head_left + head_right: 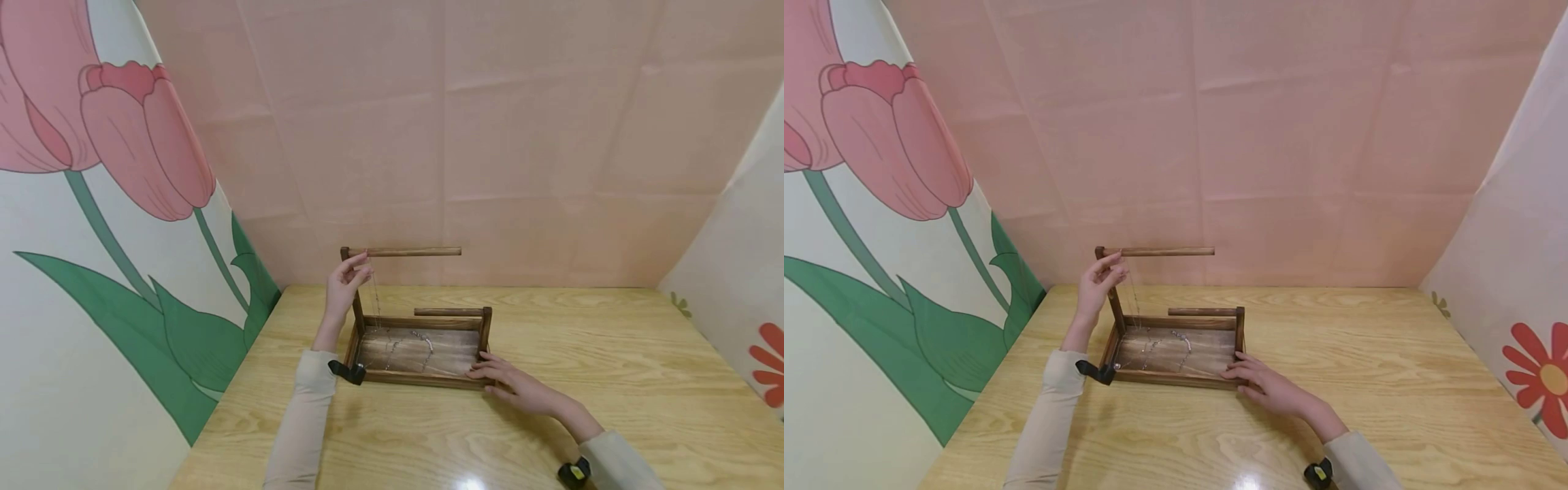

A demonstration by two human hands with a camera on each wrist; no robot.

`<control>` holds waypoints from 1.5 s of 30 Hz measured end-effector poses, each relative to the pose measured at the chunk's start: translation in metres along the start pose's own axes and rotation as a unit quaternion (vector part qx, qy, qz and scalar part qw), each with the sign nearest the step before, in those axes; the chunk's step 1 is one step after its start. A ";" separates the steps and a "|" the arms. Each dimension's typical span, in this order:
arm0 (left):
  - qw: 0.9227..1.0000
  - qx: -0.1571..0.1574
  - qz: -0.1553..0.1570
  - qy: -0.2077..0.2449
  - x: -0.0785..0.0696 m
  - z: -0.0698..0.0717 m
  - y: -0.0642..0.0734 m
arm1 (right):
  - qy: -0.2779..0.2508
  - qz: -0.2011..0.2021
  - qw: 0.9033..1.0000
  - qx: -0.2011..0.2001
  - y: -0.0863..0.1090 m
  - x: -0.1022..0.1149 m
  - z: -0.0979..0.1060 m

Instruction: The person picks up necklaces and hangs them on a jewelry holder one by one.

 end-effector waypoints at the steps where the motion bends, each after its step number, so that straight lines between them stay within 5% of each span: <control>1: 1.000 0.001 0.002 -0.003 0.001 0.000 0.000 | -0.001 -0.002 1.000 0.001 0.000 0.000 0.000; 15: 1.000 -0.002 0.015 -0.014 0.016 0.006 0.011 | -0.009 -0.009 1.000 0.004 0.000 -0.003 -0.001; 32: 0.999 0.008 0.019 -0.035 -0.002 0.002 0.030 | -0.005 -0.009 1.000 0.003 0.000 0.003 0.002; 45: 0.999 0.016 0.029 -0.018 0.018 -0.001 0.037 | -0.008 -0.013 1.000 0.007 0.000 0.000 0.000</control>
Point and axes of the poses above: each hand's wrist, its own y-axis away from the middle knuckle, its own z-axis out of the back of the hand, x = y × z, the point moved 6 cm from there along -y, towards the middle knuckle, and after that the axes turned 5 degrees about -z, right-handed, at the moved point
